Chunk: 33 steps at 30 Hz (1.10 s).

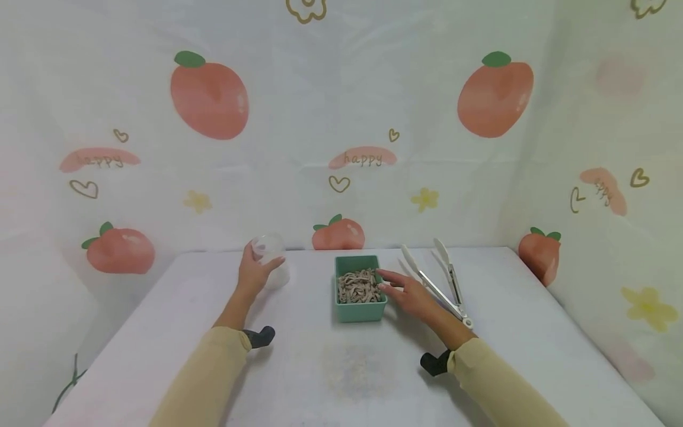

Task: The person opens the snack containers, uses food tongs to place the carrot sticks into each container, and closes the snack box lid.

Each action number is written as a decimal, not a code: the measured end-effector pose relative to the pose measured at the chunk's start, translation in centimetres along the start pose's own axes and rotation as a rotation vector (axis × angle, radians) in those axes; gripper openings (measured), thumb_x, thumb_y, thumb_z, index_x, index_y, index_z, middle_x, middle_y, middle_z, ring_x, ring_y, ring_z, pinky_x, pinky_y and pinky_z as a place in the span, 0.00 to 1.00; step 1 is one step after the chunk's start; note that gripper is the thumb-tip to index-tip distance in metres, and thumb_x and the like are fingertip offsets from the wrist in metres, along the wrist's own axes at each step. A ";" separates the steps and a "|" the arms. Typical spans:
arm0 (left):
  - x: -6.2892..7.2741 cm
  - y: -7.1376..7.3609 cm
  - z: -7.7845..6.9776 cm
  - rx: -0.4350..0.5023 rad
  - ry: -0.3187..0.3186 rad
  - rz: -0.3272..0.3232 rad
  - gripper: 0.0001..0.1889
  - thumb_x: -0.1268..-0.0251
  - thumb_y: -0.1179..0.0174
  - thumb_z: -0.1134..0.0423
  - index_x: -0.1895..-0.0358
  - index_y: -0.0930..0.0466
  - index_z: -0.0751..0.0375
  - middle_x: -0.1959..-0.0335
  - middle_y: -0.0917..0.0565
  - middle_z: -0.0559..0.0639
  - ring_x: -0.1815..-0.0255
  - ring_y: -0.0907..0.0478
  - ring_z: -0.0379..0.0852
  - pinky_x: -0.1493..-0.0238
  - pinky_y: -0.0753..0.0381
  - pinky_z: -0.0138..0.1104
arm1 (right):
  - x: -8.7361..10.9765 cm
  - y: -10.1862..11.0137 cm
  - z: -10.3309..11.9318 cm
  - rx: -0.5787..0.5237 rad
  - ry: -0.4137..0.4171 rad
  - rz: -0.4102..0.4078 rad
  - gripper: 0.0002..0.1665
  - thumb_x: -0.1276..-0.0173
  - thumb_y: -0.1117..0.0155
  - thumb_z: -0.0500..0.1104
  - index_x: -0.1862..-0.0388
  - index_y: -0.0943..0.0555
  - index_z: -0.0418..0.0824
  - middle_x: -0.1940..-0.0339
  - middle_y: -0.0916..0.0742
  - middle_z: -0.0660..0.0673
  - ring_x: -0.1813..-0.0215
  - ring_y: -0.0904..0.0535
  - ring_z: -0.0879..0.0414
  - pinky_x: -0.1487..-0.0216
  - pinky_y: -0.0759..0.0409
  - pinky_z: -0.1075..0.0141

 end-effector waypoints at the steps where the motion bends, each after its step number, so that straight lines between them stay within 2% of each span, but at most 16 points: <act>1: 0.1 0.0 -0.1 0.006 0.001 0.006 0.51 0.42 0.30 0.55 0.23 0.56 0.60 0.26 0.43 0.62 0.25 0.49 0.60 0.30 0.46 0.52 | 0.0 0.1 0.1 -0.001 0.002 0.002 0.29 0.27 0.41 0.51 0.30 0.28 0.44 0.33 0.24 0.42 0.35 0.27 0.40 0.39 0.31 0.44; 6: 0.7 -0.4 -0.9 -0.005 -0.008 0.035 0.50 0.41 0.31 0.55 0.23 0.56 0.60 0.26 0.43 0.62 0.26 0.48 0.62 0.31 0.43 0.53 | 0.1 0.3 0.4 0.009 0.035 0.010 0.29 0.27 0.42 0.50 0.30 0.29 0.41 0.32 0.25 0.40 0.30 0.34 0.40 0.35 0.35 0.43; 14: 2.0 -1.4 -2.5 0.022 -0.066 0.076 0.50 0.42 0.30 0.55 0.24 0.55 0.62 0.26 0.43 0.62 0.25 0.49 0.61 0.30 0.43 0.50 | 0.2 0.3 0.2 0.014 0.004 0.008 0.29 0.26 0.42 0.50 0.30 0.29 0.42 0.32 0.25 0.41 0.30 0.34 0.41 0.34 0.37 0.44; 20: 2.7 -1.8 -2.4 0.049 -0.099 0.094 0.49 0.42 0.30 0.56 0.24 0.53 0.61 0.27 0.41 0.60 0.24 0.49 0.56 0.30 0.43 0.47 | 0.2 -0.3 0.2 -0.005 -0.010 0.003 0.29 0.26 0.43 0.50 0.29 0.30 0.44 0.33 0.24 0.40 0.32 0.31 0.41 0.35 0.34 0.45; 27: 3.6 -3.0 -2.9 0.097 -0.127 0.124 0.46 0.42 0.29 0.59 0.25 0.50 0.60 0.30 0.37 0.60 0.25 0.47 0.55 0.30 0.44 0.49 | 0.4 -0.4 0.0 -0.009 -0.064 -0.001 0.29 0.26 0.43 0.49 0.28 0.31 0.45 0.35 0.23 0.39 0.32 0.31 0.41 0.35 0.35 0.45; 33: 4.5 -3.8 -3.1 0.116 -0.124 0.136 0.47 0.44 0.28 0.60 0.26 0.49 0.63 0.32 0.34 0.61 0.26 0.45 0.56 0.30 0.43 0.48 | 0.3 -0.5 0.1 -0.017 -0.043 -0.006 0.30 0.26 0.43 0.47 0.28 0.32 0.43 0.35 0.23 0.36 0.33 0.29 0.41 0.35 0.34 0.45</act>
Point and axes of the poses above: each hand's wrist, its own x-axis away from the middle knuckle, its own y-axis out of the back of the hand, z = x × y, the point moved 10 cm from there along -x, towards the middle knuckle
